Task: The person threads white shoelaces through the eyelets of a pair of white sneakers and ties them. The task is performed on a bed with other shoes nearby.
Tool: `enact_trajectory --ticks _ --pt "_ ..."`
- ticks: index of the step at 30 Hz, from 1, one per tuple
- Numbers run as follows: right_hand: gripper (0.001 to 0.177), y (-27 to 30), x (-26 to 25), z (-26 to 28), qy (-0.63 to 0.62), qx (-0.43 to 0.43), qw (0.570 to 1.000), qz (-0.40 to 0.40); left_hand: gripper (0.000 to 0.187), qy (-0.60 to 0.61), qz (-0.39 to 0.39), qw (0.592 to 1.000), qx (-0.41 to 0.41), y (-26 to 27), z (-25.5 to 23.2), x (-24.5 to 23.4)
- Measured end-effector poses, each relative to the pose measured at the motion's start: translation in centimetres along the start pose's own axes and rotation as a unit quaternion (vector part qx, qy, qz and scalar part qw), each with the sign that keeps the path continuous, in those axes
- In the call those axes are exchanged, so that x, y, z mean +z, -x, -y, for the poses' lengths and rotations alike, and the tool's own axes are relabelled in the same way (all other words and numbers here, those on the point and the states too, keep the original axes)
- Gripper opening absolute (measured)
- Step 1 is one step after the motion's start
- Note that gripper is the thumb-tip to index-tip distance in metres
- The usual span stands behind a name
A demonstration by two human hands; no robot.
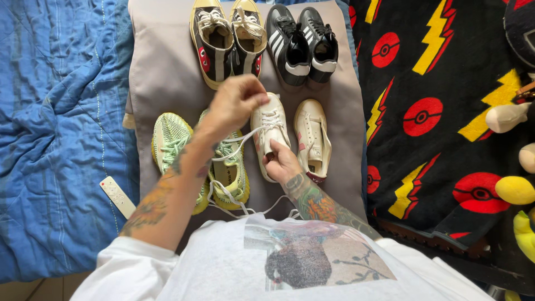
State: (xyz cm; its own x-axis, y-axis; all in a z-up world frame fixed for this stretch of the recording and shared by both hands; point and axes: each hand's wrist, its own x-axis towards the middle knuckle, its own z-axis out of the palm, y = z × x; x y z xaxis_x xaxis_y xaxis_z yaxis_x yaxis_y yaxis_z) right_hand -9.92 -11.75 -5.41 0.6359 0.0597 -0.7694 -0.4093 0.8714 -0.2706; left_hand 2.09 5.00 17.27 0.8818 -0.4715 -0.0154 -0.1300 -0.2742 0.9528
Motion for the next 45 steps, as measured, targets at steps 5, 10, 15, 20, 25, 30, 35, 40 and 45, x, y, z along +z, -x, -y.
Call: enact_trajectory --ticks 5,10,15,20,25,30,35,40,45 --pt "0.034 1.9 -2.3 -0.2 -0.026 -0.01 1.0 0.01 0.015 -0.038 0.014 0.992 -0.119 -0.7 8.8 7.3" --pt "0.031 2.0 -2.5 0.9 -0.046 0.01 0.999 -0.013 0.014 -0.056 0.023 0.976 -0.208 -0.4 11.1 9.2" --pt "0.03 1.7 -2.6 0.9 -0.063 0.013 0.998 -0.004 0.015 -0.081 0.04 0.958 -0.271 0.7 10.1 9.4" --pt "0.027 1.6 -2.8 0.8 -0.048 0.019 0.998 -0.027 0.011 -0.2 -0.054 0.966 -0.152 0.5 11.2 10.9" --pt "0.025 1.2 -2.5 1.2 -0.033 0.016 0.999 -0.019 0.014 -0.164 -0.116 0.965 -0.171 0.4 13.4 12.5" --pt "0.026 1.3 -2.4 1.0 -0.038 0.021 0.999 -0.02 0.013 -0.186 -0.141 0.963 -0.137 1.1 14.4 13.3" --pt "0.027 1.6 -1.8 1.3 -0.042 0.026 0.999 -0.017 0.012 -0.17 -0.137 0.964 -0.152 0.7 14.3 13.2" --pt "0.026 2.1 -1.7 1.1 -0.049 0.027 0.998 -0.026 0.012 -0.193 -0.112 0.964 -0.146 1.0 14.3 13.1" --pt "0.025 1.8 -1.8 1.1 -0.039 0.028 0.999 -0.017 0.013 -0.175 -0.12 0.965 -0.152 0.7 14.0 13.0"
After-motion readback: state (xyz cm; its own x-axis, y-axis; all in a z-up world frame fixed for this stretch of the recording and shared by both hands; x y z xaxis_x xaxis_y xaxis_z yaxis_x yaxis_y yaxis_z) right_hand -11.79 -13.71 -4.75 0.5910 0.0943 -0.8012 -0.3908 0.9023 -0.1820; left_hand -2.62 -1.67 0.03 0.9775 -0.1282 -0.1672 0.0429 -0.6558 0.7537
